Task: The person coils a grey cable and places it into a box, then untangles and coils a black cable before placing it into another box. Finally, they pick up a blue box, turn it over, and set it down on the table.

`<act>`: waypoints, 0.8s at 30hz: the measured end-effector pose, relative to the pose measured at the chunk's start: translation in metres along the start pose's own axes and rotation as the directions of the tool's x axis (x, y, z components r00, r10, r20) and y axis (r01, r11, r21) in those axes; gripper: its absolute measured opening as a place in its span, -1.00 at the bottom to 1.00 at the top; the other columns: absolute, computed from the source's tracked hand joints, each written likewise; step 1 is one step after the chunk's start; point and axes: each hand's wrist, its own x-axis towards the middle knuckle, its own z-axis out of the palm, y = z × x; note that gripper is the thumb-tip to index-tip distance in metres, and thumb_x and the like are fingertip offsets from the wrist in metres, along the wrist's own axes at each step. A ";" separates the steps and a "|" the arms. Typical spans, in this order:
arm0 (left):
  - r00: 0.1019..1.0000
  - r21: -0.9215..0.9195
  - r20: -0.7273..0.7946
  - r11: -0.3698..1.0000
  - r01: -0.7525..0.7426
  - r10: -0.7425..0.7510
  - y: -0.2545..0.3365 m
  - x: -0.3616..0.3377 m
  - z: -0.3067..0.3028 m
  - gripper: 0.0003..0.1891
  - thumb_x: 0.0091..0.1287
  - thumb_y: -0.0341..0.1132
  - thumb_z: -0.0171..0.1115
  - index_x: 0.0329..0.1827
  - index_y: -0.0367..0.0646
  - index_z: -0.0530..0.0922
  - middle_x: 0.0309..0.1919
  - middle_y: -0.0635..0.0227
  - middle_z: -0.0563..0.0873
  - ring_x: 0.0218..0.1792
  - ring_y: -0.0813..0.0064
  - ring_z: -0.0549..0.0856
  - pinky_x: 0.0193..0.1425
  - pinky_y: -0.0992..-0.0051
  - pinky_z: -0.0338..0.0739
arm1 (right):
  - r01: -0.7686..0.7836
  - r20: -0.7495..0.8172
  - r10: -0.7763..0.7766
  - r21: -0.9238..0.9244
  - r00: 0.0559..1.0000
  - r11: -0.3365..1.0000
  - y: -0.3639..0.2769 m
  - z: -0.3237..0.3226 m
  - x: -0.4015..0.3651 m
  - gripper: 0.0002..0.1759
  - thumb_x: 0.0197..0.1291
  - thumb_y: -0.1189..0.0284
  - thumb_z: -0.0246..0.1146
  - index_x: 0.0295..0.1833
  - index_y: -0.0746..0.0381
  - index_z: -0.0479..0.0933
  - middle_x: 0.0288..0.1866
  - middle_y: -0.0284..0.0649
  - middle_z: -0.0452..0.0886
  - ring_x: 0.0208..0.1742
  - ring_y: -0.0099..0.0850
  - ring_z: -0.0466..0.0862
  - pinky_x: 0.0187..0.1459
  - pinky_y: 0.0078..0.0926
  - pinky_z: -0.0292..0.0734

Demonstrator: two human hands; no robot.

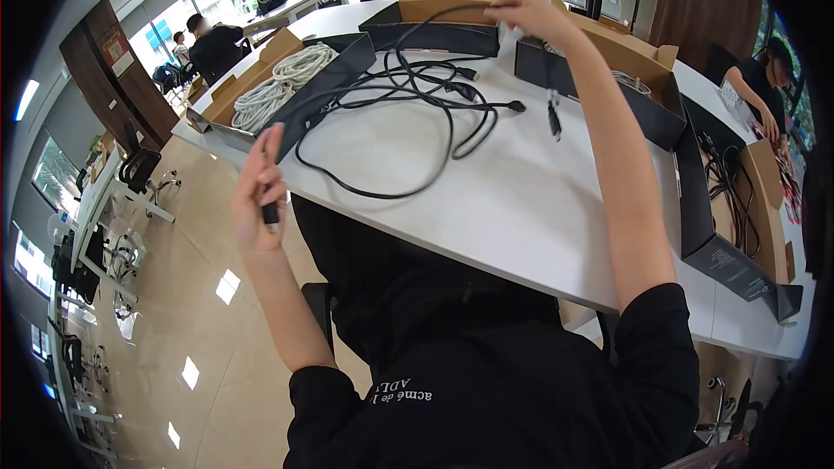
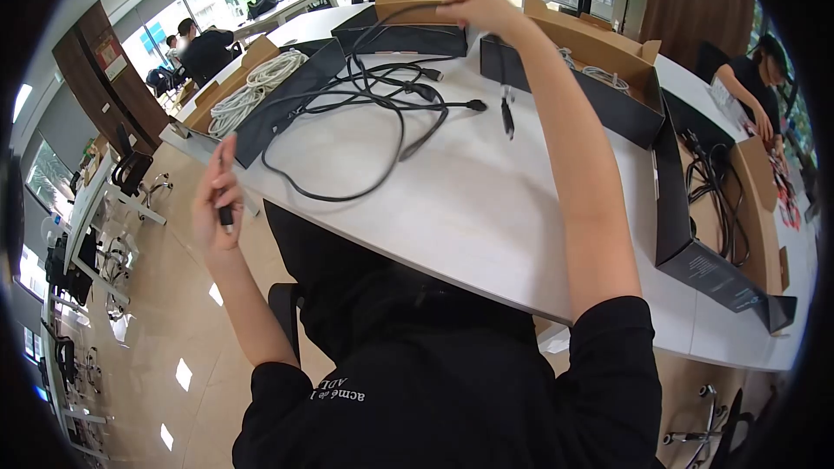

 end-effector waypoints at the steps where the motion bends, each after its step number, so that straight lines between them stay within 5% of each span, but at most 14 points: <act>1: 0.999 -0.063 -0.003 0.997 -0.039 0.039 0.010 -0.001 -0.007 -0.50 0.30 -0.51 -0.11 0.31 -0.40 0.06 0.27 0.08 0.28 -0.47 0.78 0.43 -0.56 0.83 0.33 | -0.019 -0.087 0.026 0.080 0.996 0.997 -0.004 -0.009 0.001 -0.69 0.07 0.23 0.26 -0.19 0.24 0.58 -0.61 -0.45 0.41 -0.61 -0.71 0.30 -0.62 -0.73 0.13; 5: 0.982 -0.207 -0.011 0.960 -0.187 0.188 0.049 -0.010 -0.030 -0.53 0.33 -0.51 -0.15 0.30 -0.42 0.07 0.25 0.10 0.31 -0.49 0.75 0.43 -0.59 0.81 0.33 | 0.059 -0.258 0.105 0.557 0.960 0.828 0.024 -0.051 0.009 -0.75 0.08 0.34 0.26 -0.15 0.25 0.57 -0.59 -0.47 0.37 -0.66 -0.72 0.21 -0.65 -0.75 0.02; 6: 0.975 -0.215 -0.017 0.952 -0.220 0.221 0.057 -0.012 -0.034 -0.54 0.33 -0.50 -0.16 0.30 -0.42 0.07 0.25 0.09 0.32 -0.49 0.73 0.44 -0.59 0.81 0.34 | 0.063 -0.320 0.222 0.684 0.921 0.727 0.039 -0.064 0.015 -0.88 0.10 0.47 0.22 -0.29 0.29 0.50 -0.60 -0.47 0.31 -0.69 -0.69 0.15 -0.66 -0.73 -0.01; 8: 0.958 -0.230 -0.032 0.930 -0.286 0.286 0.069 -0.018 -0.043 -0.55 0.35 -0.49 -0.17 0.29 -0.42 0.06 0.24 0.09 0.33 -0.50 0.71 0.44 -0.58 0.81 0.34 | 0.108 -0.278 0.306 0.874 0.910 0.474 0.043 -0.089 0.003 -0.70 0.11 0.47 0.19 -0.61 0.14 0.26 -0.80 -0.42 0.24 -0.81 -0.55 0.26 -0.74 -0.60 0.14; 14: 0.952 -0.300 -0.013 0.907 -0.296 0.307 0.085 -0.026 -0.056 -0.56 0.37 -0.46 -0.18 0.29 -0.41 0.05 0.23 0.11 0.35 -0.51 0.70 0.44 -0.59 0.80 0.35 | 0.331 -0.343 0.367 0.939 0.865 0.098 0.081 -0.135 -0.008 -0.83 0.12 0.53 0.17 -0.46 0.30 0.32 -0.62 -0.44 0.26 -0.71 -0.66 0.10 -0.67 -0.69 -0.01; 18: 0.946 -0.204 -0.053 0.923 -0.325 0.321 0.078 -0.023 -0.050 -0.56 0.37 -0.46 -0.17 0.28 -0.41 0.07 0.21 0.13 0.37 -0.53 0.71 0.42 -0.60 0.80 0.35 | 0.555 -0.456 0.502 0.830 0.735 -0.060 0.058 -0.150 -0.030 -0.78 0.11 0.66 0.08 -0.50 0.28 0.20 -0.66 -0.34 0.24 -0.72 -0.60 0.11 -0.67 -0.67 0.02; 21: 0.949 -0.254 -0.074 0.914 -0.315 0.307 0.076 -0.019 -0.054 -0.57 0.36 -0.46 -0.17 0.27 -0.41 0.09 0.21 0.13 0.38 -0.53 0.72 0.41 -0.60 0.80 0.35 | 0.591 -0.445 0.503 0.787 0.741 -0.175 0.055 -0.160 -0.041 -0.84 0.10 0.68 0.05 -0.47 0.30 0.25 -0.67 -0.34 0.23 -0.73 -0.60 0.12 -0.68 -0.69 0.02; 24: 0.959 -0.300 -0.017 0.914 -0.273 0.282 0.076 -0.018 -0.056 -0.59 0.37 -0.46 -0.17 0.26 -0.40 0.12 0.20 0.13 0.39 -0.53 0.73 0.41 -0.61 0.80 0.34 | 0.444 -0.380 0.393 0.892 0.837 -0.084 0.107 -0.200 -0.026 -0.90 0.14 0.65 0.01 -0.43 0.33 0.30 -0.68 -0.35 0.23 -0.74 -0.59 0.10 -0.68 -0.67 0.03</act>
